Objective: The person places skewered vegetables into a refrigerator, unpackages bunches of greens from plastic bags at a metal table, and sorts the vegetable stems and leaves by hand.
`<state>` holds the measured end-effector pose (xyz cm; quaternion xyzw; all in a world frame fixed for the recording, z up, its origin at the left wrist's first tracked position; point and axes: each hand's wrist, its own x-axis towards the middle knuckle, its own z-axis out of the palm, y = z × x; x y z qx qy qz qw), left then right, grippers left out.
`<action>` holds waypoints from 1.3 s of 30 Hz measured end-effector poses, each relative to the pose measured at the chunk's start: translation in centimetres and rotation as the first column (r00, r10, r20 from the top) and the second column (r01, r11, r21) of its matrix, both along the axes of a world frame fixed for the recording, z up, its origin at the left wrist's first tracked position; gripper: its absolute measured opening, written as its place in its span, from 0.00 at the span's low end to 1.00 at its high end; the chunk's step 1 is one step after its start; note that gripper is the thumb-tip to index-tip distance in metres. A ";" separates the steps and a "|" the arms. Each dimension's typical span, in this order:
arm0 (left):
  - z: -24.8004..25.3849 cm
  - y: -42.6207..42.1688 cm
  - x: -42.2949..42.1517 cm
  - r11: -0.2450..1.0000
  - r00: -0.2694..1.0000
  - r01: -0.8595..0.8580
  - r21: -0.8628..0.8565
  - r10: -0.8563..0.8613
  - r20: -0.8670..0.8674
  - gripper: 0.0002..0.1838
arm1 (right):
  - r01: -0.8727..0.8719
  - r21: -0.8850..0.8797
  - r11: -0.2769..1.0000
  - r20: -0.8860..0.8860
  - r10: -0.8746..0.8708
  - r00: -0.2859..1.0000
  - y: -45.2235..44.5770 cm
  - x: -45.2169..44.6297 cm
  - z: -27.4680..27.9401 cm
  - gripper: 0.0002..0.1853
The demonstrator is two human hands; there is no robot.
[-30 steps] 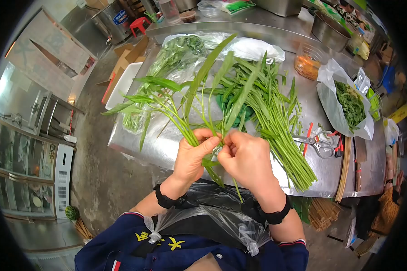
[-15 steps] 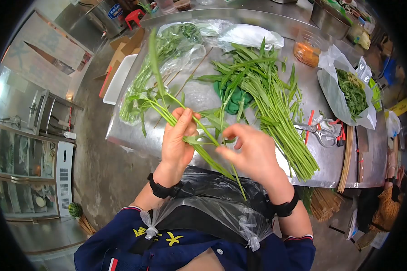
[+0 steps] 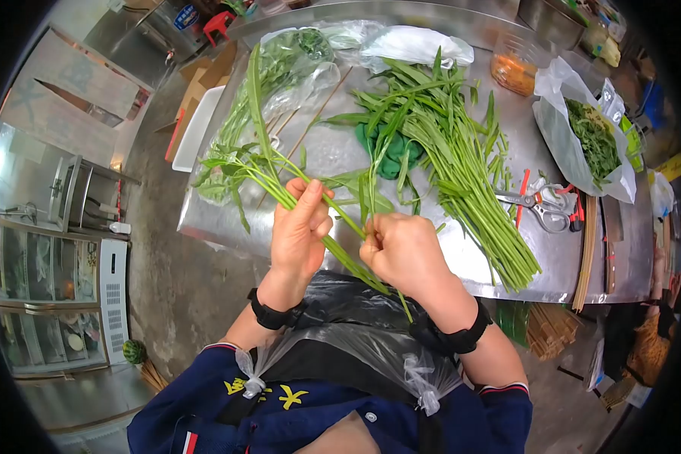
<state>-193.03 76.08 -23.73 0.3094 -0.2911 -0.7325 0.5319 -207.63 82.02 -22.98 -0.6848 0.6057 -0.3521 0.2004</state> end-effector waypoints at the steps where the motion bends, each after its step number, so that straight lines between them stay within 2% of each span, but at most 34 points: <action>1: 0.1 0.1 0.0 1.000 1.000 0.004 -0.007 -0.004 0.007 0.07 | -0.012 0.085 0.996 0.046 0.008 0.999 0.0 0.0 0.3 0.05; 2: 0.1 0.1 0.0 1.000 1.000 0.008 -0.013 -0.008 0.013 0.06 | -0.027 0.169 0.985 0.093 0.012 0.996 -0.1 0.0 0.4 0.05; 6: 0.1 0.1 0.2 1.000 1.000 0.002 -0.002 -0.001 0.018 0.06 | -0.066 0.188 0.980 0.211 0.025 0.977 -0.6 -0.1 -0.4 0.06; 8: -0.2 0.1 0.5 1.000 1.000 0.008 0.020 -0.009 0.022 0.06 | -0.132 0.435 0.891 0.555 -0.150 0.818 -0.7 0.0 0.0 0.10; 9: -0.2 0.0 0.7 1.000 1.000 0.011 0.024 -0.011 0.021 0.06 | -0.129 0.438 0.890 0.554 -0.154 0.818 -1.1 -0.6 -0.3 0.10; 11: -0.1 -0.3 1.8 0.999 0.999 0.012 0.031 -0.011 -0.038 0.07 | 0.068 0.503 0.862 0.653 -0.431 0.623 -2.4 -2.6 -1.7 0.14; 12: 0.4 -0.4 2.4 0.999 1.000 0.012 0.032 -0.012 0.000 0.09 | 0.189 0.473 0.861 0.480 -0.432 0.764 -2.5 -3.0 -2.4 0.17; 13: 0.3 -0.6 3.0 1.000 1.000 0.004 0.029 -0.004 -0.001 0.09 | 0.183 0.470 0.864 0.480 -0.424 0.768 -2.5 -2.9 -3.0 0.17; 14: 0.0 -0.7 3.6 0.999 0.999 0.006 0.052 -0.004 -0.042 0.10 | 0.087 0.412 0.907 0.223 -0.192 0.956 -1.8 -2.6 -3.6 0.17; 15: -0.2 -0.6 4.0 0.997 0.997 0.014 0.079 -0.008 -0.080 0.11 | -0.027 0.388 0.921 -0.071 0.060 0.996 -0.9 -2.3 -4.2 0.17; 17: 0.0 -0.5 4.4 0.997 0.996 0.017 0.081 -0.010 -0.090 0.12 | -0.053 0.393 0.918 -0.138 0.115 0.984 -0.2 0.0 -4.2 0.14; 19: -0.3 -0.5 5.0 1.000 0.998 0.009 -0.010 -0.010 -0.066 0.12 | -0.049 0.304 0.952 -0.201 0.114 0.973 -0.2 1.4 -5.5 0.12; 23: 1.2 -0.2 4.4 0.994 0.995 -0.099 -0.055 0.099 0.003 0.12 | -0.016 0.239 0.971 -0.198 0.065 0.978 -0.7 1.0 -6.6 0.09; 25: 2.1 -0.1 4.2 0.975 0.978 -0.211 0.068 0.210 0.017 0.14 | 0.008 0.305 0.952 0.080 -0.034 0.996 -0.9 -0.4 -5.6 0.07; 26: 1.8 -0.1 4.7 0.985 0.986 -0.163 0.050 0.165 -0.023 0.14 | -0.013 0.394 0.919 0.225 -0.082 0.971 -1.0 -1.1 -4.7 0.04; 27: 1.2 -0.1 4.8 0.986 0.986 -0.162 0.050 0.163 -0.028 0.14 | -0.010 0.393 0.920 0.219 -0.083 0.972 -1.0 -1.5 -3.8 0.04; 28: 0.8 -0.2 4.8 0.994 0.994 -0.100 0.047 0.102 -0.047 0.14 | -0.106 0.422 0.900 0.496 -0.132 0.858 -1.0 -1.9 -2.8 0.04; 29: 0.7 -0.2 4.8 0.998 0.997 -0.039 0.043 0.042 -0.064 0.15 | -0.208 0.419 0.884 0.724 -0.187 0.664 -1.0 -2.2 -1.9 0.04; 30: 0.8 -0.1 4.1 0.996 0.999 -0.049 0.081 0.049 0.005 0.16 | -0.253 0.394 0.884 0.730 -0.133 0.670 -0.8 -2.5 -1.3 0.05; 31: 0.8 0.0 3.5 0.996 0.999 -0.050 0.077 0.050 0.001 0.16 | -0.252 0.391 0.885 0.728 -0.130 0.673 -0.6 -2.5 -0.5 0.05; 33: 0.8 0.3 2.5 0.985 0.982 0.137 0.104 -0.149 0.113 0.16 | -0.288 0.329 0.899 0.803 -0.106 0.586 -0.3 -1.7 0.7 0.05; 35: 1.2 0.6 1.5 0.981 0.987 0.137 0.134 -0.148 0.069 0.14 | -0.277 0.281 0.919 0.790 -0.058 0.611 0.1 -1.0 0.2 0.05; 37: 1.2 0.5 1.0 0.978 0.975 0.201 0.062 -0.206 0.085 0.12 | -0.322 0.288 0.902 0.778 -0.024 0.628 0.2 -0.6 0.1 0.05; 39: 0.9 0.4 0.7 0.979 0.980 0.191 0.071 -0.194 0.049 0.09 | -0.293 0.268 0.918 0.782 -0.030 0.622 0.3 -0.3 -0.1 0.08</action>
